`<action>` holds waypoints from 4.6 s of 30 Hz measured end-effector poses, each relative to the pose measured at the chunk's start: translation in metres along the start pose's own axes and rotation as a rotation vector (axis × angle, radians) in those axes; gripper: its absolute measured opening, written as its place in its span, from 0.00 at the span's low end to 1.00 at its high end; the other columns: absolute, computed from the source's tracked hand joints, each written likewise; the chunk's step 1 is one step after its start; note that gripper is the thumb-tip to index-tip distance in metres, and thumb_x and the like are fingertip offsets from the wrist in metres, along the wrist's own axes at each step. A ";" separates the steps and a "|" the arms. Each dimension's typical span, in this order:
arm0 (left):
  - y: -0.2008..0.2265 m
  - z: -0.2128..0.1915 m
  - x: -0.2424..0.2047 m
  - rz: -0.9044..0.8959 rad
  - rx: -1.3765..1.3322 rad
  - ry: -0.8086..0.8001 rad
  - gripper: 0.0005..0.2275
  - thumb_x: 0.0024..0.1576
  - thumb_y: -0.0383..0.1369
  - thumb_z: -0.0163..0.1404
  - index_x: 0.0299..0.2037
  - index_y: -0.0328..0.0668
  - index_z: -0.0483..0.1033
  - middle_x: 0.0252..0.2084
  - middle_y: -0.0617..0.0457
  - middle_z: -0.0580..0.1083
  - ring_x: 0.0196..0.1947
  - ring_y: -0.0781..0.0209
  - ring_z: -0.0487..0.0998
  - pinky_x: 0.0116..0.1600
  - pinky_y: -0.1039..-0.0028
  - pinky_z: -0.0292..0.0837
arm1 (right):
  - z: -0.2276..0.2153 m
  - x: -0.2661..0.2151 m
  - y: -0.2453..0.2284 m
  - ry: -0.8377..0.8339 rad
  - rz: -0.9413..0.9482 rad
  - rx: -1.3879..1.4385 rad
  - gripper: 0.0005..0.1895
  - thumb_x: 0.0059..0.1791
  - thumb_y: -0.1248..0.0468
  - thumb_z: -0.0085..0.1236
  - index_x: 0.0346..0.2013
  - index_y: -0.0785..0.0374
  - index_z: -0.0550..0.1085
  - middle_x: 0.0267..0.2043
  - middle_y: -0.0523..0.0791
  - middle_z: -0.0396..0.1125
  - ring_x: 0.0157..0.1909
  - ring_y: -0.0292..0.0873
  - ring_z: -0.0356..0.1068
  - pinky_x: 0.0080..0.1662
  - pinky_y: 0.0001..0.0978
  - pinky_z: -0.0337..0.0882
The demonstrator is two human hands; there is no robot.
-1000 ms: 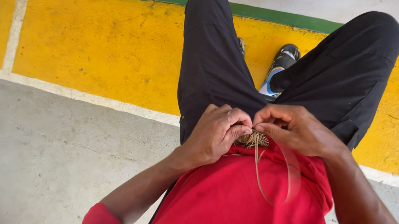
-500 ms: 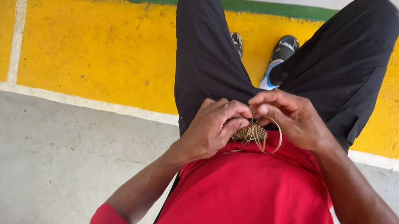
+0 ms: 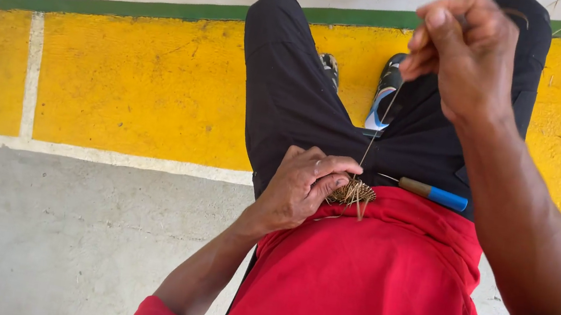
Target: Weaving a small basket or decorative object using thin strips of material.
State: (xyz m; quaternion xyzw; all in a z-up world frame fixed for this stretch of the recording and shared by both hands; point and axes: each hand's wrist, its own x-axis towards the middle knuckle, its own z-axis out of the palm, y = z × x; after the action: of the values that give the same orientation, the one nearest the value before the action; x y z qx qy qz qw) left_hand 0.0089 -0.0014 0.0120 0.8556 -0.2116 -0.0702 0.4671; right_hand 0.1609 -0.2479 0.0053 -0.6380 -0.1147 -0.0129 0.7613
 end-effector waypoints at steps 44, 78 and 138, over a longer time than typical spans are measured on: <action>-0.017 0.001 0.019 -0.199 -0.067 -0.074 0.10 0.65 0.39 0.49 0.48 0.53 0.83 0.28 0.55 0.78 0.35 0.61 0.74 0.50 0.71 0.66 | 0.049 -0.141 -0.027 -0.171 -0.033 -0.659 0.09 0.46 0.74 0.66 0.39 0.60 0.78 0.44 0.42 0.76 0.51 0.40 0.74 0.54 0.31 0.75; -0.007 0.001 0.000 -0.018 -0.087 0.055 0.08 0.64 0.34 0.53 0.50 0.56 0.83 0.31 0.62 0.76 0.36 0.67 0.71 0.51 0.72 0.62 | 0.019 -0.101 -0.024 -0.446 0.124 -0.521 0.09 0.47 0.67 0.65 0.42 0.58 0.80 0.40 0.43 0.74 0.42 0.40 0.75 0.44 0.31 0.75; -0.012 0.004 0.022 -0.091 -0.143 -0.049 0.10 0.64 0.35 0.50 0.49 0.46 0.82 0.32 0.52 0.76 0.35 0.59 0.75 0.43 0.69 0.72 | 0.035 -0.138 -0.029 -0.037 0.273 -0.162 0.12 0.50 0.73 0.60 0.48 0.62 0.73 0.43 0.45 0.77 0.48 0.37 0.77 0.52 0.28 0.77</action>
State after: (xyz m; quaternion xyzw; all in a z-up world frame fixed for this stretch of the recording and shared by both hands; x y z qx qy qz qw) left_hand 0.0315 -0.0084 0.0014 0.8268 -0.1782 -0.1272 0.5181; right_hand 0.0164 -0.2365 0.0127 -0.7072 -0.0395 0.0935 0.6997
